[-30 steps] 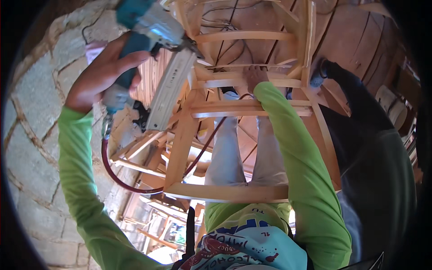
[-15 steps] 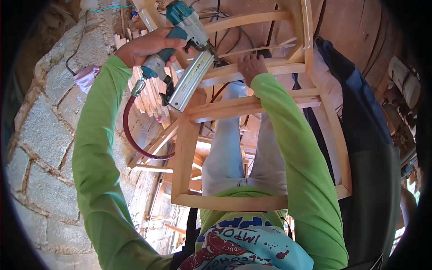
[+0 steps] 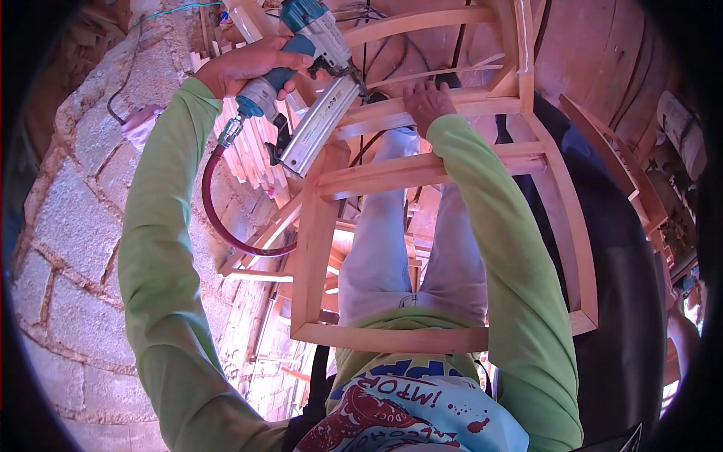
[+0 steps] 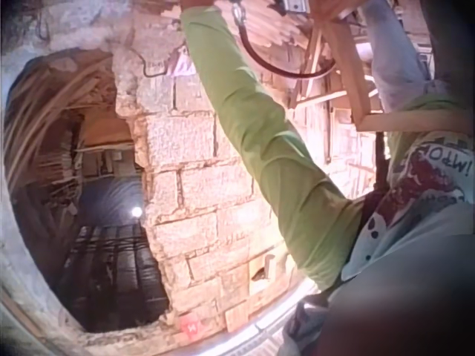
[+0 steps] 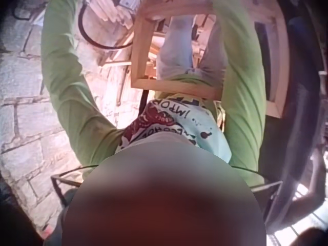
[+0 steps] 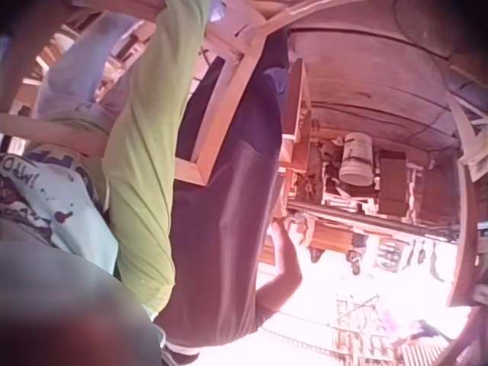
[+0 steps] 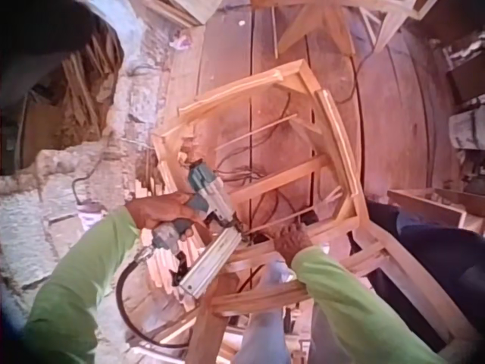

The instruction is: Apply glue to wooden slats and assemble a chair frame using a pneumatic stapler.

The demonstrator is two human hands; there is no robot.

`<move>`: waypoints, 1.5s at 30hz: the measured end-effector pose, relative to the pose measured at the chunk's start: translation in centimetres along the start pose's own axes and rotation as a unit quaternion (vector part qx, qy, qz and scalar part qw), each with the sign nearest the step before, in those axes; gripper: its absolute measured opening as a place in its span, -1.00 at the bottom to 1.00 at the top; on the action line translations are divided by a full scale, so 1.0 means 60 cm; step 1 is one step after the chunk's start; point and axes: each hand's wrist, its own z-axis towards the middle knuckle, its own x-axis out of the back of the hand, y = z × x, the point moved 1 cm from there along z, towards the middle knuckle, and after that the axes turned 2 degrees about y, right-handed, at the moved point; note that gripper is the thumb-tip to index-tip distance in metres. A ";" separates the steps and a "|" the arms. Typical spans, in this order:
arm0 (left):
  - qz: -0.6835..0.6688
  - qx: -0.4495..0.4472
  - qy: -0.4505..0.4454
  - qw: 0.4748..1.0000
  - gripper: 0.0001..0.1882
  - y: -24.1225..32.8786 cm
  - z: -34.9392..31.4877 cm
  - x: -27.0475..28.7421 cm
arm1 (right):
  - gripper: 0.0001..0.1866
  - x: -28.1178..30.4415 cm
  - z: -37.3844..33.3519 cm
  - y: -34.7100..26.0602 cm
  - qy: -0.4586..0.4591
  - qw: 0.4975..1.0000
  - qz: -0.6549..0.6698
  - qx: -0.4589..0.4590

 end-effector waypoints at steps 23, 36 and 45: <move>-0.010 -0.012 0.006 1.000 -0.56 -0.008 0.013 -0.006 | -0.62 -0.005 0.006 -0.002 -0.041 0.998 0.028 -0.030; -0.005 -0.005 -0.007 1.000 -0.59 0.006 0.010 -0.020 | -0.58 0.006 0.002 0.001 -0.034 0.999 0.031 -0.027; -0.028 0.023 0.007 0.999 -0.56 0.013 0.027 -0.046 | -0.56 0.004 0.002 0.002 -0.054 0.998 0.030 -0.005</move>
